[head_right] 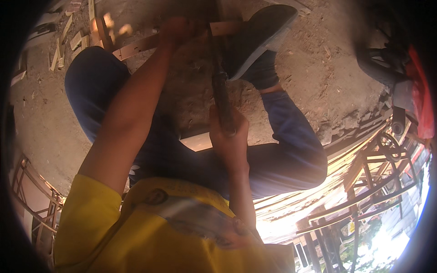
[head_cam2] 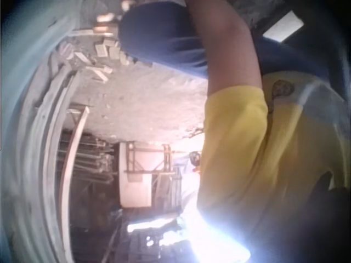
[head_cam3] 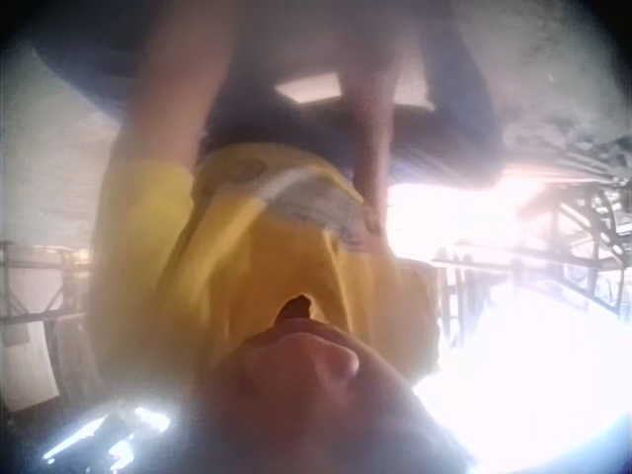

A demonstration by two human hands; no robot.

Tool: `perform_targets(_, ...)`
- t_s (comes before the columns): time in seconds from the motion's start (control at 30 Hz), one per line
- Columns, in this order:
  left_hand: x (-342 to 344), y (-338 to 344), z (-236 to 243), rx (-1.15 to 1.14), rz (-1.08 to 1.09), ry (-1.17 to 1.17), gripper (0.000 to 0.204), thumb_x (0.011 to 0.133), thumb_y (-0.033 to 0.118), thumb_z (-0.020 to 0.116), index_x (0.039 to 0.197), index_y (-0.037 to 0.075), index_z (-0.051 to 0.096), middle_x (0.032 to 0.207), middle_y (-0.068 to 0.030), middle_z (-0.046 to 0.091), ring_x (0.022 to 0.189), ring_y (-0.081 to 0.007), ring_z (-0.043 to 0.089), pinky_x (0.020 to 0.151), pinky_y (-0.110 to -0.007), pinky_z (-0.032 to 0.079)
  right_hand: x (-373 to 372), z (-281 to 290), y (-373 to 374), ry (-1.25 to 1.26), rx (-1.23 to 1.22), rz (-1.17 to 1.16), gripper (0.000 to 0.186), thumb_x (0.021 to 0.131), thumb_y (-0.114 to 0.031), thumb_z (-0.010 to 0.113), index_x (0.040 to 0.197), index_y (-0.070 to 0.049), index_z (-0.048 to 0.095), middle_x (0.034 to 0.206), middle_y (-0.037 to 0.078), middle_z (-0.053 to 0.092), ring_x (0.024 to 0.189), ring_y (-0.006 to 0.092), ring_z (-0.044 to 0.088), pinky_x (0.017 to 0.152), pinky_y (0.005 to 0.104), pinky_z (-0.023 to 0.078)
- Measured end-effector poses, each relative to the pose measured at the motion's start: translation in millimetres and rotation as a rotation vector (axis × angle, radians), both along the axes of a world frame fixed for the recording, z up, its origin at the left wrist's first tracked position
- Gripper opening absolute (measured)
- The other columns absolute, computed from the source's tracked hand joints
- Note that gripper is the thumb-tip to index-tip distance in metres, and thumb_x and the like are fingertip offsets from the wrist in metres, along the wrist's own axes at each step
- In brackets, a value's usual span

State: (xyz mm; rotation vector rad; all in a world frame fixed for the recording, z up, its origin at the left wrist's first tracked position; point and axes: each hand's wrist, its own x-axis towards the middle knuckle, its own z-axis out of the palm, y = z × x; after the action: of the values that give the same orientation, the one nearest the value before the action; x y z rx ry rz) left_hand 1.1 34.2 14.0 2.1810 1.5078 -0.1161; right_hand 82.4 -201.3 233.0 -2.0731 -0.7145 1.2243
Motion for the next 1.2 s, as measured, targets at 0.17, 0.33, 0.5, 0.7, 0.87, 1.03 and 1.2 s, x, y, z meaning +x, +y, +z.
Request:
perform_targets(0.17, 20.8, -8.4, 13.6, 0.031, 0.109, -0.029, 0.051, 0.091, 0.047, 0.042, 0.09, 0.006, 0.072, 0.09, -0.0175, 0.069, 0.087, -0.0331, 0.068, 0.079, -0.047, 0.053, -21.4, 55.1, -78.2, -0.248, -0.034, 0.023, 0.025, 0.091, -0.008, 0.058, 0.112, 0.003, 0.063, 0.065, 0.003, 0.056, 0.06, 0.0063, 0.047, 0.051, 0.0229, 0.036)
perform_targets(0.33, 7.2, 1.4, 0.6, -0.055, 0.033, -0.003, 0.055, 0.091, 0.051, 0.04, 0.094, 0.006, 0.071, 0.096, -0.0186, 0.068, 0.095, -0.0351, 0.065, 0.083, -0.048, 0.051, -9.3, -5.2, 4.8, -0.021, -0.047, -0.087, 0.016, 0.09, -0.012, 0.061, 0.094, 0.004, 0.063, 0.066, 0.003, 0.056, 0.062, 0.0041, 0.045, 0.052, 0.0234, 0.036)
perform_targets(0.5, 21.1, -10.2, -5.5, 0.074, 0.056, -0.03, 0.052, 0.09, 0.05, 0.042, 0.096, 0.007, 0.071, 0.098, -0.0182, 0.068, 0.096, -0.0333, 0.065, 0.085, -0.048, 0.05, -16.5, 37.9, -68.3, -0.221, 0.061, 0.004, 0.02, 0.09, -0.014, 0.062, 0.081, 0.003, 0.059, 0.061, 0.002, 0.051, 0.058, 0.0038, 0.041, 0.049, 0.0255, 0.032)
perform_targets(0.7, 9.3, -0.6, 4.5, -0.069, 0.054, -0.004, 0.054, 0.09, 0.052, 0.04, 0.103, 0.009, 0.069, 0.105, -0.0158, 0.067, 0.1, -0.0331, 0.064, 0.087, -0.047, 0.05, 11.2, 4.9, -0.4, -0.079, -0.062, 0.077, 0.015, 0.087, -0.004, 0.058, 0.101, 0.002, 0.061, 0.07, 0.009, 0.06, 0.057, 0.0111, 0.049, 0.052, 0.0289, 0.042)
perform_targets(0.87, 19.1, -6.1, -11.2, 0.096, 0.073, -0.03, 0.053, 0.091, 0.052, 0.039, 0.101, 0.01, 0.07, 0.101, -0.0157, 0.068, 0.097, -0.0334, 0.065, 0.086, -0.048, 0.05, -6.9, 47.9, -78.4, -0.219, -0.011, 0.013, 0.017, 0.091, -0.012, 0.059, 0.097, 0.004, 0.063, 0.057, 0.0, 0.05, 0.054, 0.0032, 0.042, 0.046, 0.0226, 0.032)
perform_targets(1.03, 11.6, -3.1, 0.7, -0.021, 0.059, -0.052, 0.054, 0.091, 0.05, 0.039, 0.093, 0.005, 0.07, 0.095, -0.0198, 0.068, 0.092, -0.0371, 0.065, 0.083, -0.049, 0.05, 12.6, 7.7, -21.2, -0.076, -0.057, 0.042, 0.014, 0.088, -0.006, 0.06, 0.098, 0.003, 0.062, 0.073, 0.011, 0.062, 0.061, 0.0112, 0.051, 0.056, 0.0302, 0.044)
perform_targets(1.2, 16.9, -1.5, 3.0, -0.009, 0.042, -0.031, 0.055, 0.091, 0.05, 0.04, 0.093, 0.003, 0.068, 0.099, -0.02, 0.067, 0.097, -0.0381, 0.062, 0.087, -0.049, 0.048, -7.1, 38.0, -75.0, -0.308, 0.064, 0.06, 0.017, 0.092, -0.012, 0.058, 0.093, 0.004, 0.063, 0.058, -0.001, 0.05, 0.056, 0.0027, 0.039, 0.047, 0.0248, 0.03)
